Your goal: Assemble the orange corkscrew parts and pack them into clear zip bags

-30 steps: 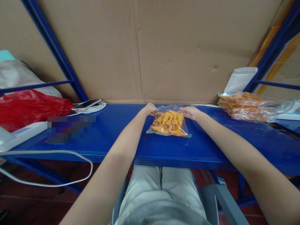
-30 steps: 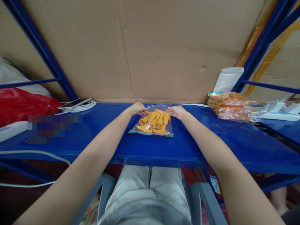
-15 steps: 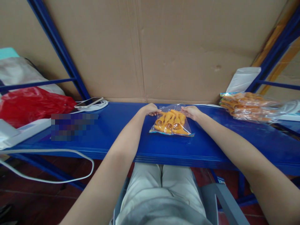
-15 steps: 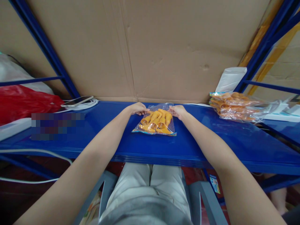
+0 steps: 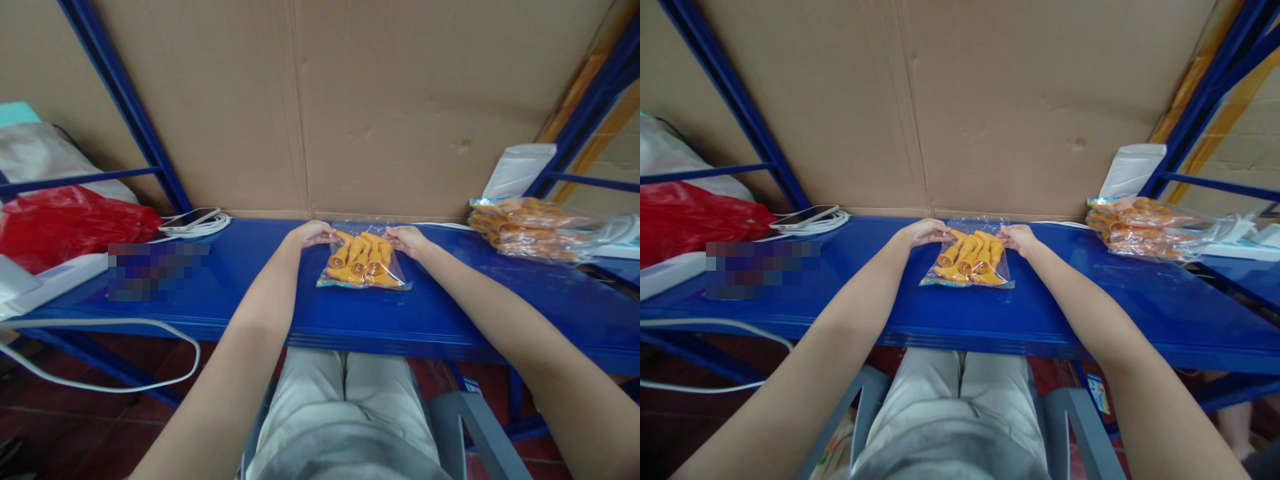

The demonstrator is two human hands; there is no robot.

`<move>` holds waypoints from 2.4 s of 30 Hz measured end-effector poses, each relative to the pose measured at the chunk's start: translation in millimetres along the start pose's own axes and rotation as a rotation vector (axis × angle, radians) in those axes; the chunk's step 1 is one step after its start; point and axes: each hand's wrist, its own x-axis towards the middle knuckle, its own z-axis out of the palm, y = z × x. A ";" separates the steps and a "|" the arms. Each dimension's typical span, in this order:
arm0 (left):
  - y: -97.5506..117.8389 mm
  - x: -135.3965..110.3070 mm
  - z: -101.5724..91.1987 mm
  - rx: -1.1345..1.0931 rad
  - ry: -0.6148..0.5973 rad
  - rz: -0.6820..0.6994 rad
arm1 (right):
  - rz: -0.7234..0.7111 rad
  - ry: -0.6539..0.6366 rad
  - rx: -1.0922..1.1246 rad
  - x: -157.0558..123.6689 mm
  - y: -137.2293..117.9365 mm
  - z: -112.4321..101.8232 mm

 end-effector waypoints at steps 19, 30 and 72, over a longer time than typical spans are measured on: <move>-3.2 -0.2 -8.0 0.017 0.069 0.036 | -0.023 -0.189 -0.059 7.9 3.1 -6.0; -5.5 0.9 -4.1 0.105 0.089 0.129 | -0.201 -0.249 -0.219 11.8 -1.8 -25.7; 6.9 -9.5 108.1 1.276 -0.128 0.458 | -0.828 -0.039 -1.528 -18.3 -8.2 -1.4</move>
